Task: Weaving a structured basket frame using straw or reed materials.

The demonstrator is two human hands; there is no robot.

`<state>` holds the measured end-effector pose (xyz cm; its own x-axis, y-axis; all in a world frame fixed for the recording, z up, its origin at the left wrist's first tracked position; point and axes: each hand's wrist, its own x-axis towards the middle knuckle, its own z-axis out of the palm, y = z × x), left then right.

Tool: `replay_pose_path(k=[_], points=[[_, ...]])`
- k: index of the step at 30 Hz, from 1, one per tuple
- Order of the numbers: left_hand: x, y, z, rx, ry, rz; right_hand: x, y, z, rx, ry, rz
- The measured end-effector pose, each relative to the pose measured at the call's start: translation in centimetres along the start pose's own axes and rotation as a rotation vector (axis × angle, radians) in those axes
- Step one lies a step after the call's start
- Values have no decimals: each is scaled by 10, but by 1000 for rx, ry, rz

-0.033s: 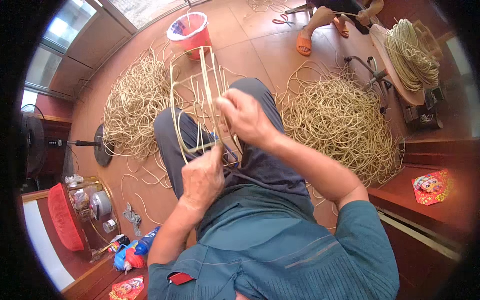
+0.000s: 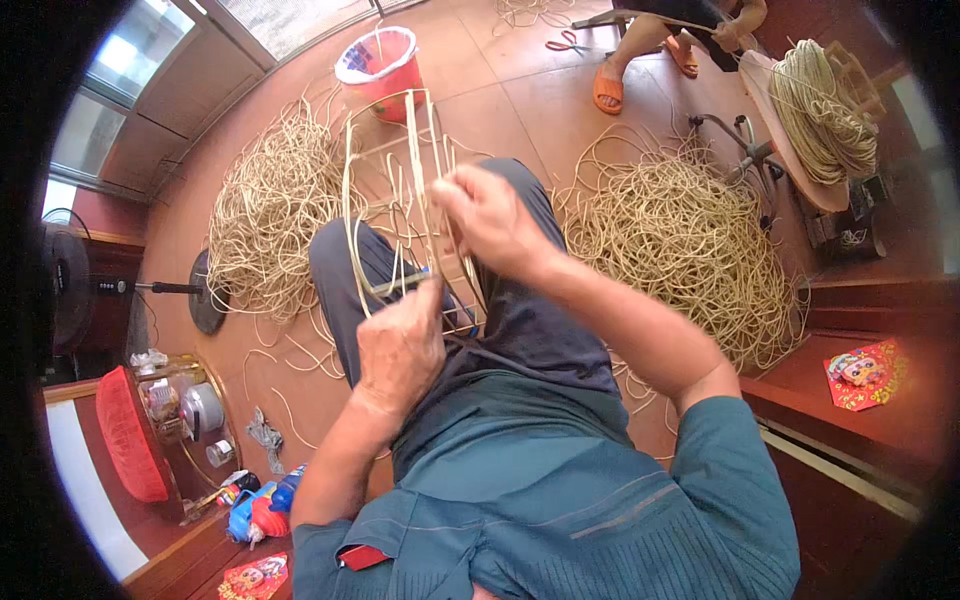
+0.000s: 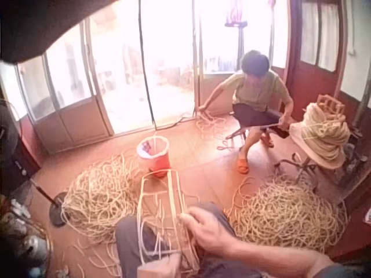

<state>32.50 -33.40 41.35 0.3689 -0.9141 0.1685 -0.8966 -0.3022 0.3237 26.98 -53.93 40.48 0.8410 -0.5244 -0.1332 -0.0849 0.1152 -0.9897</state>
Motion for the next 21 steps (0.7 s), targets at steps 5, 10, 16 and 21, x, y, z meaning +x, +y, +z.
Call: replay_pose_path(k=[5, 10, 16, 21], points=[[63, -16, -40, 62, 76, 72, 81, -30, -19, 235, 34, 253], [57, -24, -11, 109, 99, 30, 104, -23, -12, 305, 2, 303], [1, -14, 15, 66, 250, 43, 41, -16, -9, 285, 91, 42], [-37, -8, 37, -28, 293, 67, -36, 13, -7, -156, 59, -201]])
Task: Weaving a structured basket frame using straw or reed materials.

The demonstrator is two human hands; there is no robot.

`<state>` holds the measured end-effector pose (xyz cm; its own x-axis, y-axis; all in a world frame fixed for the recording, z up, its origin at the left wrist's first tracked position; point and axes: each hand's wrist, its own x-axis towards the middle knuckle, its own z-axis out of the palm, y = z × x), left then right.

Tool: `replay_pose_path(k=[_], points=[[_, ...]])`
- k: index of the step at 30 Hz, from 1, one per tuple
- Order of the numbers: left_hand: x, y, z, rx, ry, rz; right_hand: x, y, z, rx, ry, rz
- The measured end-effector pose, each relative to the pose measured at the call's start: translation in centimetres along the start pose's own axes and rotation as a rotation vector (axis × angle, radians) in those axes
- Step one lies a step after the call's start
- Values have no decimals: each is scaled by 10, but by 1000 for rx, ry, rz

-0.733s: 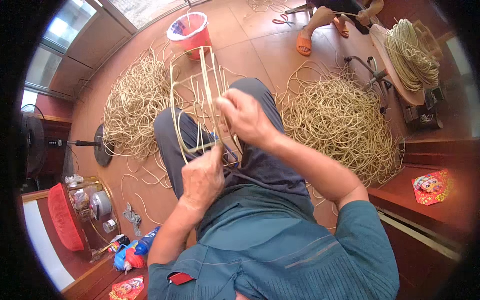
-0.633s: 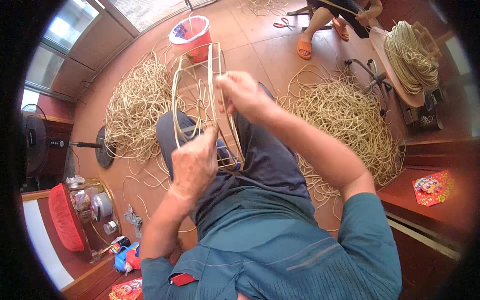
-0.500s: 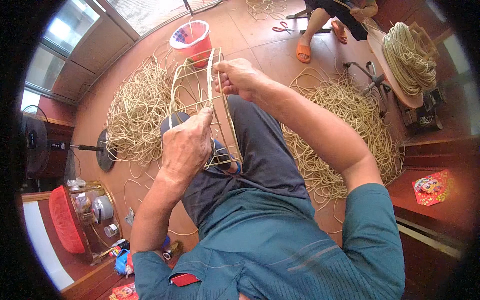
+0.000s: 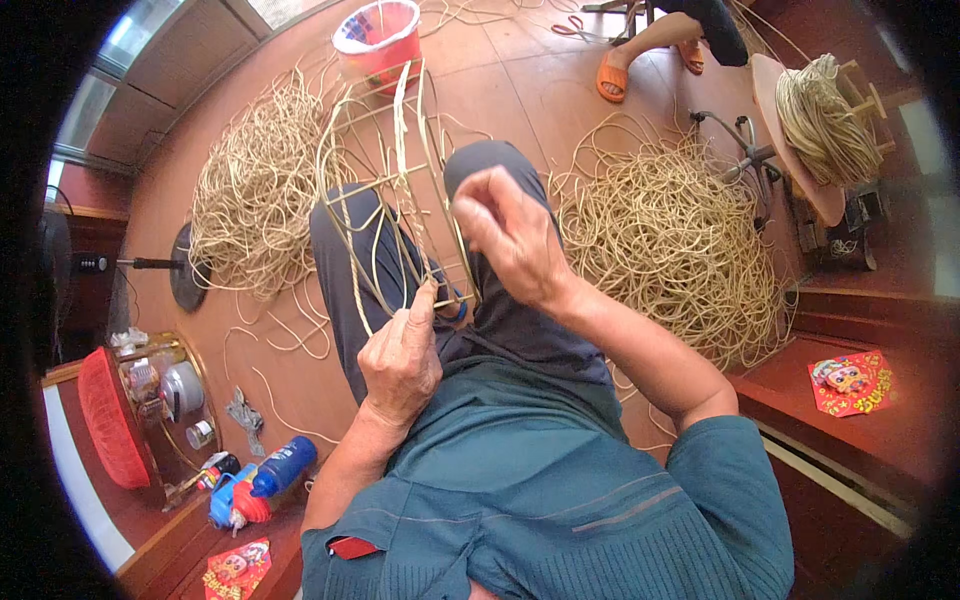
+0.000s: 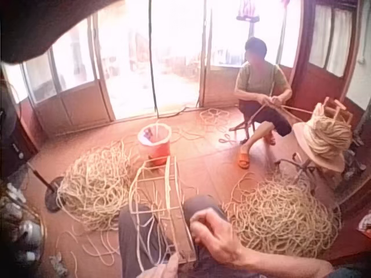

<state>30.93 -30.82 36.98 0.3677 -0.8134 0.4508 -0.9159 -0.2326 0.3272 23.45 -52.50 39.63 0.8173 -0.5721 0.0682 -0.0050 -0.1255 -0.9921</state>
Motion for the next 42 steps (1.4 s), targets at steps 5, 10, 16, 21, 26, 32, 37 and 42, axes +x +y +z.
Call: replay_pose_path(k=[5, 10, 16, 21, 26, 32, 37, 42], points=[[-36, 6, 5, 8, -111, -29, -46, 23, 8, -371, -80, -250], [-40, 9, 14, -88, -234, -132, -48, 24, 11, -407, -85, -209], [-32, 10, 25, -58, -296, -157, -43, 31, 17, -363, -70, -112], [-17, 3, 30, 31, -305, -123, -24, 22, 16, -346, -59, -85], [15, -6, 15, 84, -236, -42, 14, 15, 15, -181, -16, 36], [91, -26, -27, 39, -239, -50, 101, -11, 1, 270, -51, 288], [145, -29, -42, 22, -179, 30, 165, -32, -15, 584, 59, 469], [119, -30, -18, 98, -94, 27, 152, -5, -18, 645, -46, 439]])
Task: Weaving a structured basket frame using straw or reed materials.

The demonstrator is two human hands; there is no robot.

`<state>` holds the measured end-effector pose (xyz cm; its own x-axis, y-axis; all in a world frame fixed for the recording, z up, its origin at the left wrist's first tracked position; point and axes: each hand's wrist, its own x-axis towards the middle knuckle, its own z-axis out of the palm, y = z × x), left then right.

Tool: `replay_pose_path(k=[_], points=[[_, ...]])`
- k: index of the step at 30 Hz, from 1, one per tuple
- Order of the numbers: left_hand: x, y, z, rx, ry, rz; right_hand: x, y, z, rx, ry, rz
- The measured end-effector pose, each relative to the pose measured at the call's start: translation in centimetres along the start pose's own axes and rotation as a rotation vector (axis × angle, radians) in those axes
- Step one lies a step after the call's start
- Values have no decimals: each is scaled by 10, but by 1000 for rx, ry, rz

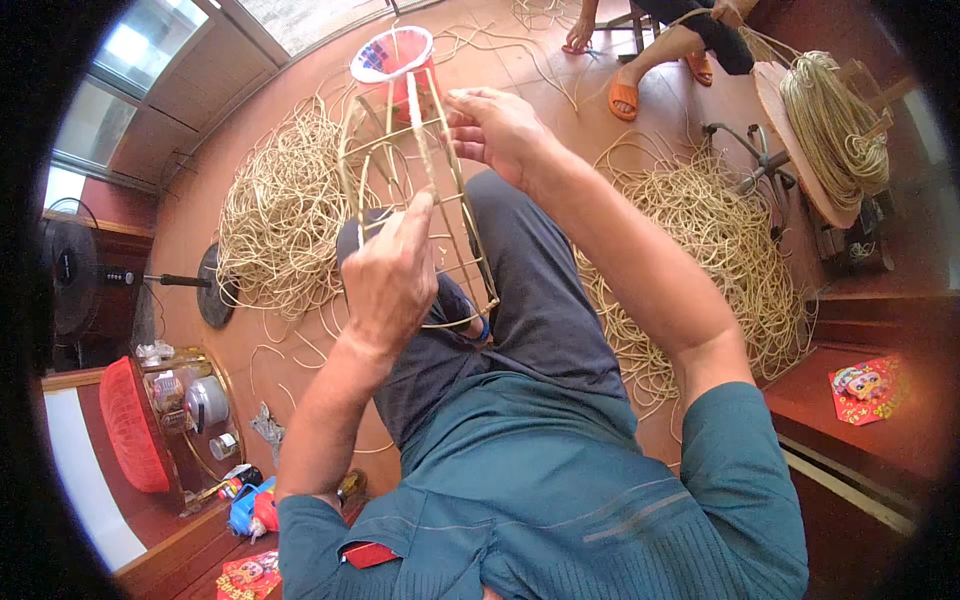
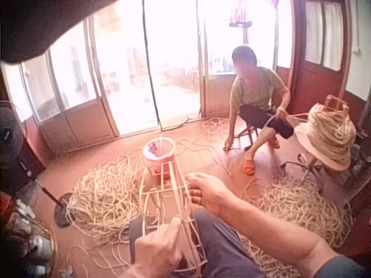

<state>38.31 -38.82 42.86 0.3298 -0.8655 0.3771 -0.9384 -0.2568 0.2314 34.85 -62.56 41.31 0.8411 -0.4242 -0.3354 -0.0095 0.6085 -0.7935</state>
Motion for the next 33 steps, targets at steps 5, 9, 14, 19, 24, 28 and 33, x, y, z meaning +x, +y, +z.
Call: replay_pose_path(k=[5, 9, 14, 19, 24, 28, 33], points=[[-46, 8, 20, 29, 244, 68, -84, 38, 4, -283, 71, -360], [-63, 12, 29, -42, 349, 81, -127, 81, -4, -565, 29, -520], [-80, 16, 35, -92, 379, 99, -142, 110, -12, -663, 74, -537], [-90, 24, 42, -49, 304, 115, -144, 110, -12, -802, 87, -650], [-100, 25, 40, 12, 168, 58, -130, 97, 1, -814, 123, -678], [-81, 25, 27, 47, 118, 54, -108, 80, 8, -742, 121, -646], [-43, 11, 5, 78, 98, 123, -74, 48, 11, -698, 69, -477]])
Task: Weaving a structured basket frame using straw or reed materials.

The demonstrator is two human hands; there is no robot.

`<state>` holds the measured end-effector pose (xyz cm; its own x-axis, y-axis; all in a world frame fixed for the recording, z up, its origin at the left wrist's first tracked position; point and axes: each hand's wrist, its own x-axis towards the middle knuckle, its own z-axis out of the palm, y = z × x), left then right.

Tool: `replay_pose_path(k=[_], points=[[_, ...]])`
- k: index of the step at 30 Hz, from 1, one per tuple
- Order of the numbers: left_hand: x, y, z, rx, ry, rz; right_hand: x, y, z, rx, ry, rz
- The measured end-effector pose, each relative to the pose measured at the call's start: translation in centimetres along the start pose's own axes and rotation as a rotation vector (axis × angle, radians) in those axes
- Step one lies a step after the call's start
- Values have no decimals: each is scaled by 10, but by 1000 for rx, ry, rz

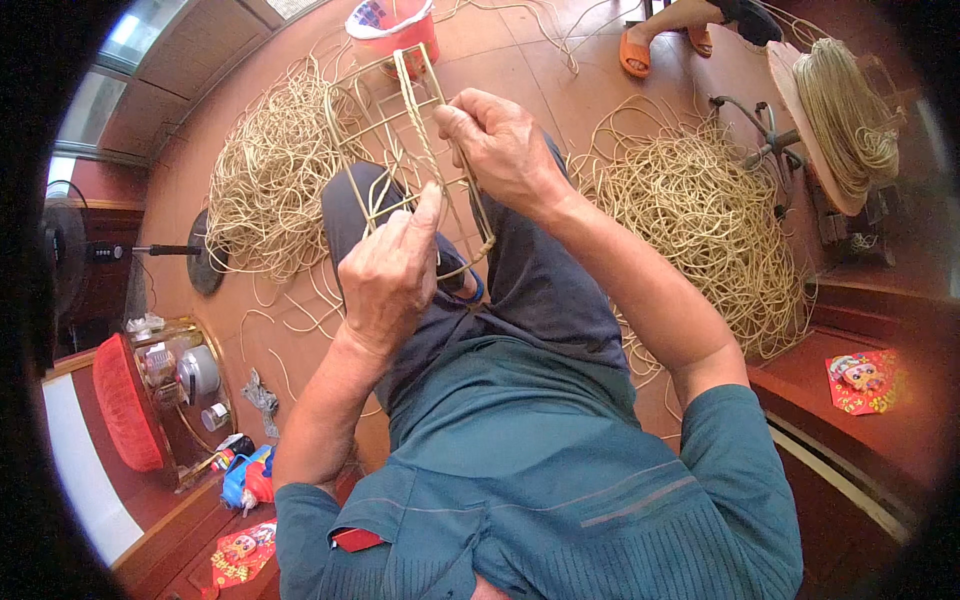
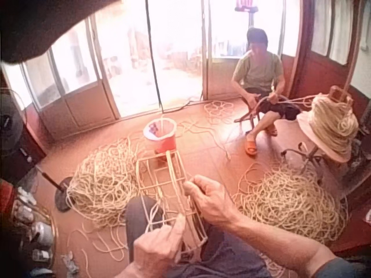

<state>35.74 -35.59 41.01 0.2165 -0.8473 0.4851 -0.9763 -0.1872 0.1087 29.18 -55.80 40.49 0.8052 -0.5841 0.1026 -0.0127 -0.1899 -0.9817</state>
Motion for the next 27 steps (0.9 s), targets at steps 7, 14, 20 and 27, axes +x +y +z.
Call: replay_pose_path(k=[7, 14, 20, 27], points=[[-16, 10, 10, -162, 104, -73, -19, 16, 2, 116, -35, 102], [-18, 13, 4, -171, 30, -111, -57, 7, 6, -77, 1, -12], [-19, 13, 9, -152, 40, -92, -65, 0, 11, -100, 1, 5], [-19, 12, 9, -138, 17, -100, -59, 7, 12, -64, -23, -27]])
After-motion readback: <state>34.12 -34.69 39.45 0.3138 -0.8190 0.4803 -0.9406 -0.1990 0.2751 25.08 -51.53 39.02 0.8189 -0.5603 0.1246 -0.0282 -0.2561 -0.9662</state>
